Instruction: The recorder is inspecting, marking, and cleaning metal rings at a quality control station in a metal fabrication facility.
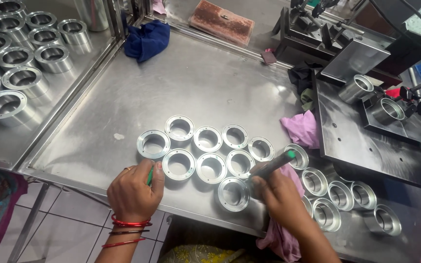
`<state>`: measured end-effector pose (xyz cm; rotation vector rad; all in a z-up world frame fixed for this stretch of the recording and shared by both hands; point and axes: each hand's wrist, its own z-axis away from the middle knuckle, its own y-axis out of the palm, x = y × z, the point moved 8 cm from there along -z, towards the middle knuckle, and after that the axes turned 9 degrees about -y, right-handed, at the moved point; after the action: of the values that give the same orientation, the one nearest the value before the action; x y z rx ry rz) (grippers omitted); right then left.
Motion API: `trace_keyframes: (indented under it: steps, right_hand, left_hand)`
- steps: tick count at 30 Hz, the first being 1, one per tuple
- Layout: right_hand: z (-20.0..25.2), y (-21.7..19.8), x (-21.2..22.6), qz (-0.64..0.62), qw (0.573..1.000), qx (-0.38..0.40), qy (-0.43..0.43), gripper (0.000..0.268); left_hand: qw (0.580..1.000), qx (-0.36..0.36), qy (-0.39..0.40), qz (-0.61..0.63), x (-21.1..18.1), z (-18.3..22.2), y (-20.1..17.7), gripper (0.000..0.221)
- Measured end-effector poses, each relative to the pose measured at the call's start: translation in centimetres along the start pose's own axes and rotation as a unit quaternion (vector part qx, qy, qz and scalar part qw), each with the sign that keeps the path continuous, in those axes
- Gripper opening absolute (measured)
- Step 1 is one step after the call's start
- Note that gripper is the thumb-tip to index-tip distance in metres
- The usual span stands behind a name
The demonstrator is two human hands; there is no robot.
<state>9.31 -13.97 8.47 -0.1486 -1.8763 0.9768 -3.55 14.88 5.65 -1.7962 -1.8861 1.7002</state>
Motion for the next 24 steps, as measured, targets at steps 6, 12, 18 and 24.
trace_keyframes:
  steps: [6,12,18,24]
  right_hand:
    - [0.2,2.2,0.4,0.069,0.996,0.025,-0.047,0.020]
    - [1.1,1.6,-0.8,0.022,0.999,0.005,-0.046,0.023]
    - [1.5,-3.6,-6.2,-0.124,0.979,-0.151,0.056,0.018]
    - [0.0,-5.2,-5.6,-0.033,0.988,-0.137,0.064,0.017]
  left_hand:
    - [1.000,0.005,0.001,-0.002,-0.1,0.0,0.1,0.037]
    - [1.000,0.017,-0.008,-0.010,0.1,-0.1,0.3,0.038]
    - [1.000,0.021,-0.010,-0.001,0.4,0.0,0.4,0.035]
    - [0.999,0.032,-0.025,0.005,1.3,0.1,1.3,0.040]
